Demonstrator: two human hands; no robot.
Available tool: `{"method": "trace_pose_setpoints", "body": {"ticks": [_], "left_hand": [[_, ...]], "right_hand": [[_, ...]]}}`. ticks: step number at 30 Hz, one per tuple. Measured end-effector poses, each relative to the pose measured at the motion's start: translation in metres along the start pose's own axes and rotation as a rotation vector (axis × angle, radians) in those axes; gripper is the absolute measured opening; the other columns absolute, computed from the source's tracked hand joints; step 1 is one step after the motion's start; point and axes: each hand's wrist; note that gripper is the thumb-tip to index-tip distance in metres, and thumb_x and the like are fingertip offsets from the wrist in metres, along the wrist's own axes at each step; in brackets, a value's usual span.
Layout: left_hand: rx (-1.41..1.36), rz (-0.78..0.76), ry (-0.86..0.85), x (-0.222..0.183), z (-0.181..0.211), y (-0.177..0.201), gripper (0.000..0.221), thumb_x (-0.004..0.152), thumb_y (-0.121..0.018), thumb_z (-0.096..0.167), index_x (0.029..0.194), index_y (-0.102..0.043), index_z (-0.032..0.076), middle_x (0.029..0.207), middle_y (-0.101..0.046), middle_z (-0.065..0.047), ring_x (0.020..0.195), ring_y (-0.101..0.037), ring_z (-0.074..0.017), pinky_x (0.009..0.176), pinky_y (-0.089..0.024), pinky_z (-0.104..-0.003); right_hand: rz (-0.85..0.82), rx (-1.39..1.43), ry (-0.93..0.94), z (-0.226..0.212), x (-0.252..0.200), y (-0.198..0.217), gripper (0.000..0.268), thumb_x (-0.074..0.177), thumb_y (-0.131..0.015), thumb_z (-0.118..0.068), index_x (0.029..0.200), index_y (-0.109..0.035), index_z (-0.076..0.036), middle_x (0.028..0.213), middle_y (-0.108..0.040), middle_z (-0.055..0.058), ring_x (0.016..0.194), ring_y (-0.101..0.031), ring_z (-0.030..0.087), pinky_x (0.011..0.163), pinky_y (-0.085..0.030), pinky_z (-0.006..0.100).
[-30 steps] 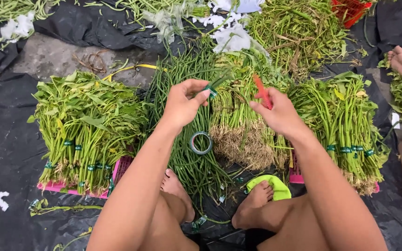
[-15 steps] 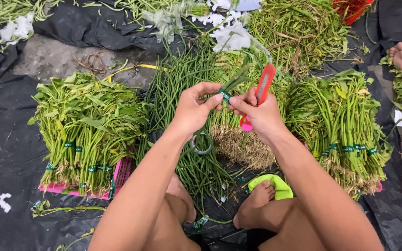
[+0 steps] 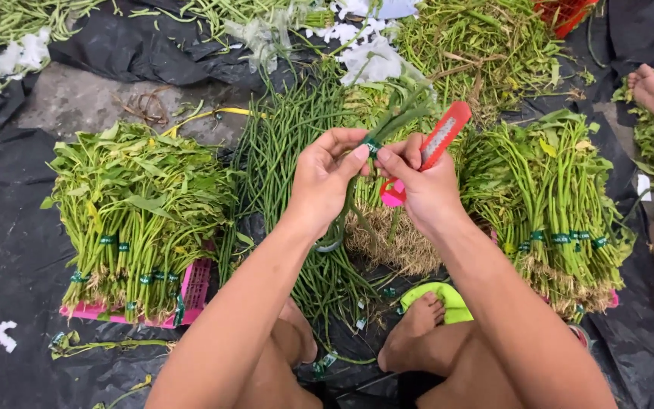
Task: Bundling long green vegetables together using adhesive tape while sitting on the ground.
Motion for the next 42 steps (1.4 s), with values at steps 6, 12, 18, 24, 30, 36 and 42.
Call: {"method": "trace_pose_setpoints", "body": {"ticks": [6,12,18,24,30,36,42], "left_hand": [[-0.083,-0.048,0.023,-0.001,-0.004,-0.003,0.023,0.100,-0.061,0.000,0.123,-0.066,-0.003,0.108,-0.059,-0.008,0.078,-0.066,-0.0094,0.076,-0.057,-0.025],[-0.131,-0.037,0.087,0.000,0.001,-0.005,0.020,0.098,-0.066,0.005,0.115,-0.073,-0.001,0.098,-0.062,-0.007,0.083,-0.075,-0.0181,0.073,-0.061,-0.024],[0.118,-0.021,0.053,-0.002,-0.004,0.004,0.015,0.095,-0.076,0.014,0.109,-0.080,0.010,0.091,-0.071,0.000,0.082,-0.059,-0.0023,0.076,-0.050,-0.020],[0.096,-0.070,0.046,-0.005,0.009,0.009,0.022,0.090,-0.080,0.009,0.112,-0.077,0.009,0.111,-0.076,-0.008,0.084,-0.060,-0.0023,0.083,-0.054,-0.025],[0.251,-0.055,-0.002,-0.006,0.007,0.017,0.021,0.089,-0.078,0.005,0.110,-0.077,0.006,0.101,-0.078,-0.010,0.090,-0.071,-0.0109,0.086,-0.056,-0.030],[0.540,-0.081,-0.138,-0.011,0.023,0.025,0.019,0.092,-0.074,0.005,0.109,-0.078,0.013,0.103,-0.079,-0.008,0.106,-0.075,-0.0223,0.096,-0.054,-0.040],[0.655,-0.152,-0.093,-0.018,0.056,0.017,0.019,0.091,-0.071,0.003,0.108,-0.077,0.010,0.111,-0.076,-0.013,0.109,-0.071,-0.0281,0.103,-0.050,-0.046]], "right_hand": [[0.022,0.007,0.058,0.003,-0.002,0.002,0.048,0.090,-0.081,-0.003,0.070,-0.040,-0.017,0.085,-0.072,0.008,0.076,-0.073,0.015,0.062,-0.053,0.018],[0.039,-0.005,0.089,-0.009,-0.009,-0.001,0.047,0.088,-0.083,-0.003,0.069,-0.042,-0.017,0.084,-0.075,0.012,0.070,-0.074,0.018,0.054,-0.050,0.018],[0.078,-0.037,0.097,0.006,-0.005,0.014,0.044,0.087,-0.085,-0.001,0.071,-0.046,-0.013,0.086,-0.076,0.019,0.061,-0.071,0.017,0.047,-0.045,0.016],[0.129,-0.212,0.096,0.013,-0.006,0.013,0.038,0.083,-0.089,-0.006,0.073,-0.052,-0.011,0.101,-0.074,0.027,0.048,-0.063,0.010,0.047,-0.054,0.021],[0.028,-0.347,0.026,0.017,0.000,0.018,0.020,0.097,-0.073,-0.008,0.092,-0.054,-0.008,0.086,-0.067,0.013,0.047,-0.053,0.008,0.048,-0.044,0.019],[-0.165,-0.037,-0.118,-0.017,-0.020,-0.018,0.045,0.110,-0.036,-0.042,0.127,-0.056,-0.007,0.075,-0.071,0.007,0.041,-0.050,0.007,0.041,-0.033,0.020],[-0.165,-0.148,0.018,0.003,-0.015,-0.003,0.038,0.109,-0.049,-0.035,0.120,-0.064,-0.001,0.077,-0.073,0.012,0.042,-0.052,0.007,0.041,-0.036,0.018]]}}
Point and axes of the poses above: each hand's wrist, its own x-axis towards the middle knuckle, its own y-axis out of the back of the hand, z = x × y
